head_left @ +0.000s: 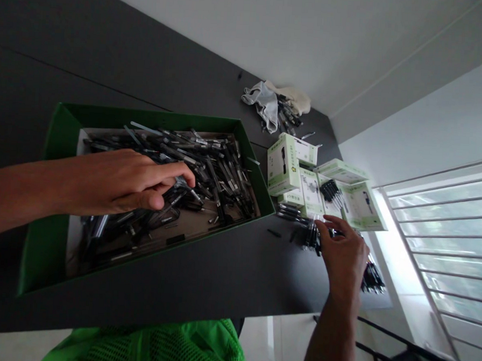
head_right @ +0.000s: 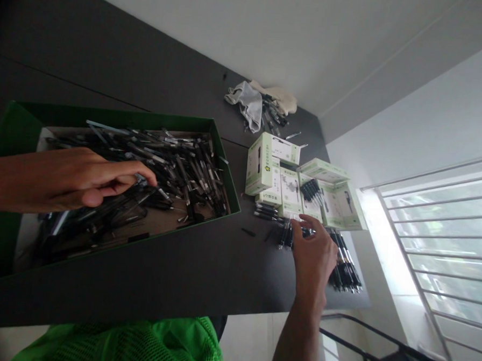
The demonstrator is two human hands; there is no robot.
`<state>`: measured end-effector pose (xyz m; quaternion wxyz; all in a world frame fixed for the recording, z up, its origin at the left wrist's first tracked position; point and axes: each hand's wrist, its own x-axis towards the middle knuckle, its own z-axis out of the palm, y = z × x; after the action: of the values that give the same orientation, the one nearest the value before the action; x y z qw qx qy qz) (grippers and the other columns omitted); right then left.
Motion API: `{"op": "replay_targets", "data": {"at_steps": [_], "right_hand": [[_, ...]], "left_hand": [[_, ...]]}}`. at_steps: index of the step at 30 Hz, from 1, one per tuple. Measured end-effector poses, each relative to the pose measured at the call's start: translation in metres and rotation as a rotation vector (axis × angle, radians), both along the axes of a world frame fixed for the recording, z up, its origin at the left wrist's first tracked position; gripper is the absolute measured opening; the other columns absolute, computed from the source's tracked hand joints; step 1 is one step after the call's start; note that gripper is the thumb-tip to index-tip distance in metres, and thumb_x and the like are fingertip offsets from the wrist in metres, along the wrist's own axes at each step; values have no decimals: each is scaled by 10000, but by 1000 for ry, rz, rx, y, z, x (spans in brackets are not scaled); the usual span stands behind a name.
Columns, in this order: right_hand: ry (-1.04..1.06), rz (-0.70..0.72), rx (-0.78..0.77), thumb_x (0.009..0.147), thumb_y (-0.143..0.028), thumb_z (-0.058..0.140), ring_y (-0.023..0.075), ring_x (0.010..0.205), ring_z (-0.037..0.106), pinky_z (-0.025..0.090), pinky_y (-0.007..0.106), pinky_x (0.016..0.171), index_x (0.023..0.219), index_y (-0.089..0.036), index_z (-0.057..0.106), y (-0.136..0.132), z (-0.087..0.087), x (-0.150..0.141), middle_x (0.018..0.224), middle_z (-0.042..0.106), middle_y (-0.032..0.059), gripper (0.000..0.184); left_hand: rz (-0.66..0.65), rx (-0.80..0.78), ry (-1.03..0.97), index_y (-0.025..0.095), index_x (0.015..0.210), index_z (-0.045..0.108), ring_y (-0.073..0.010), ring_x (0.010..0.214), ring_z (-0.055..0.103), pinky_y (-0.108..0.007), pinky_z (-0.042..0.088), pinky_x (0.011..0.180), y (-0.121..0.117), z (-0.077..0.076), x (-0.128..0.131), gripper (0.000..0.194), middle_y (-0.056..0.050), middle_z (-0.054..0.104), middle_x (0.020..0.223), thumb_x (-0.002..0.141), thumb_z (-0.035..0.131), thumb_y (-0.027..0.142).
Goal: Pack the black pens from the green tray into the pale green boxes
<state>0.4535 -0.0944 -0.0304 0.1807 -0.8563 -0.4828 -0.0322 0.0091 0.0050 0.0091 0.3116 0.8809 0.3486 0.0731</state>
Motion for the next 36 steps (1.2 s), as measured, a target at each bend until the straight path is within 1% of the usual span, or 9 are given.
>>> {"op": "replay_targets", "data": {"at_steps": [7,10,13,20,24,27,31,34,36], "right_hand": [[-70,-51,37,886,-524,572,302,785,670,454,437,834,1051,-229,831,10,16,21,838,772,108,426],[-179,-25,11,899,-461,563,295,865,648,463,452,862,1066,-239,833,25,21,43,1011,784,121,387],[-189,38,-87,895,-423,592,296,976,641,460,441,875,1084,-249,834,41,18,62,1166,775,107,353],[-199,73,-161,890,-414,625,290,988,644,430,412,840,1126,-255,810,55,8,74,1095,788,69,340],[-199,70,-200,898,-408,591,292,975,654,434,412,814,1124,-242,800,58,7,72,1083,786,77,349],[-211,39,-203,905,-423,583,318,987,667,451,437,809,1114,-246,796,55,12,65,1095,790,87,347],[-274,58,-4,908,-420,616,354,920,676,482,496,791,1028,-234,798,42,40,33,1091,788,127,287],[-309,325,227,939,-375,653,288,789,656,503,466,747,980,-229,772,31,74,-12,1033,776,113,193],[-241,527,229,958,-334,662,225,738,634,506,380,635,1045,-264,755,29,95,-50,1092,763,63,145]], "left_hand": [[-12,-2,10,138,1353,622,-166,573,517,-244,334,594,1,-1,0,974,31,617,672,960,137,887],[-22,-14,12,139,1355,607,-169,571,530,-245,335,598,1,0,0,962,37,598,665,964,136,881],[-27,3,4,137,1349,616,-173,578,550,-243,339,603,1,1,0,948,34,608,656,974,155,875],[-11,26,-11,151,1350,643,-169,550,534,-243,321,595,1,-3,-1,954,37,603,617,983,135,871],[-67,-12,1,143,1393,602,-175,549,543,-250,316,596,5,-5,-4,968,32,602,629,978,122,874],[-90,-24,-13,138,1396,599,-180,555,562,-259,326,604,6,-5,-5,986,30,593,628,964,123,886],[-51,27,-28,166,1404,598,-183,615,620,-264,369,639,3,-2,-4,837,18,646,685,1034,215,812],[-5,158,-129,198,1526,479,-191,766,674,-275,451,698,2,-2,-4,727,-72,735,1062,1066,341,744],[16,256,-222,213,1587,392,-208,839,678,-289,493,715,3,-2,-5,699,-125,698,1223,1081,372,694]]}}
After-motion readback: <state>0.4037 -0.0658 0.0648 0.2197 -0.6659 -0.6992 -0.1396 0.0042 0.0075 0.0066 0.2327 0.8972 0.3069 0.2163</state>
